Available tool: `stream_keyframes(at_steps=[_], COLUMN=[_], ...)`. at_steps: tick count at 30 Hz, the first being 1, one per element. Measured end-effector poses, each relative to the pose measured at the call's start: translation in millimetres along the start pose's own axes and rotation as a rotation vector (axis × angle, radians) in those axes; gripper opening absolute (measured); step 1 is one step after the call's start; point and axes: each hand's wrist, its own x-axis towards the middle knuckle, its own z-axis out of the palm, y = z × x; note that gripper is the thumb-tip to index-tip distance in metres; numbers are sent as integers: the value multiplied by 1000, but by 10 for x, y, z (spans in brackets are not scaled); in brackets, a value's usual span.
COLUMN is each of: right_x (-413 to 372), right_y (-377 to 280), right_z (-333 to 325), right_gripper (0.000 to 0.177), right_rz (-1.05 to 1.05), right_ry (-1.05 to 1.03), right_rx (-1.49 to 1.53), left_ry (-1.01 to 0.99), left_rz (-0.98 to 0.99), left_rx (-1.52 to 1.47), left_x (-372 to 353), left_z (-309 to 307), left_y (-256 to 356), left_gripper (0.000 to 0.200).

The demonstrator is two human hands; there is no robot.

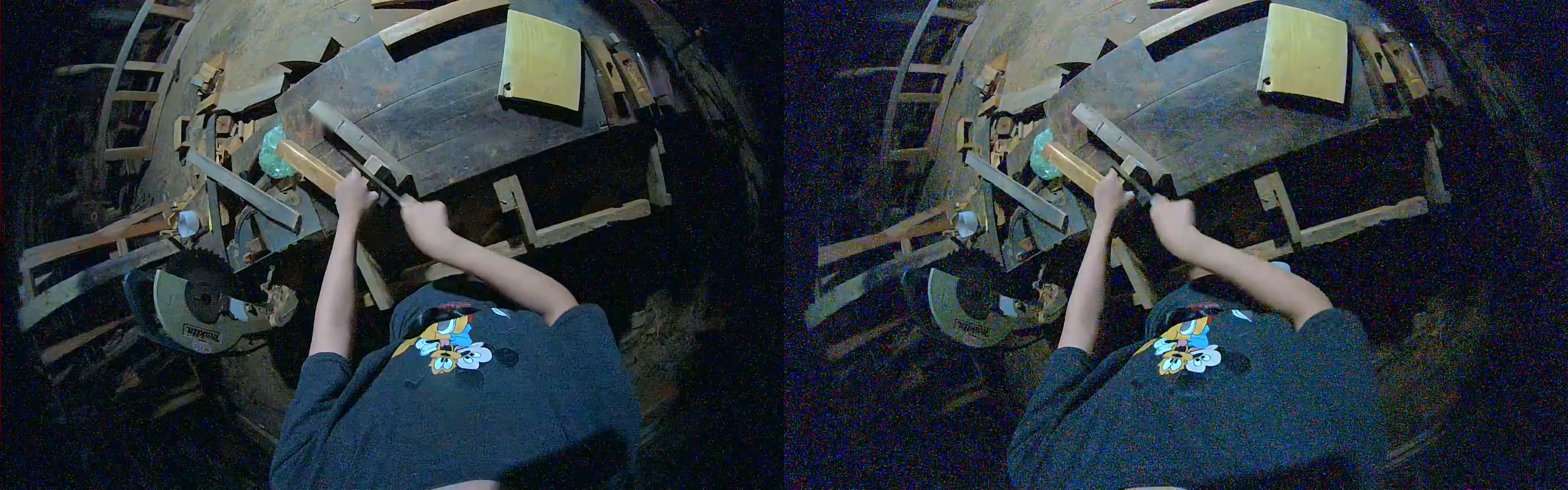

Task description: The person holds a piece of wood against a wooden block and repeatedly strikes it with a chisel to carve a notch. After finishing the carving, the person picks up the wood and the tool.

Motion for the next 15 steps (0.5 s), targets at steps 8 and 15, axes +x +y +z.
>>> stream_keyframes(at_steps=[8,15], right_x=[74,-421], right_y=[94,330], right_z=[106,-270], right_gripper=[8,15], right_rz=[-278,-274], right_ry=[73,-33], right_rx=[-300,-380], left_ry=[-13,27], left_rz=[67,53], left_rx=[73,-47], left_x=[28,-23], left_z=[-72,-58], left_y=[46,19], left_gripper=[25,36])
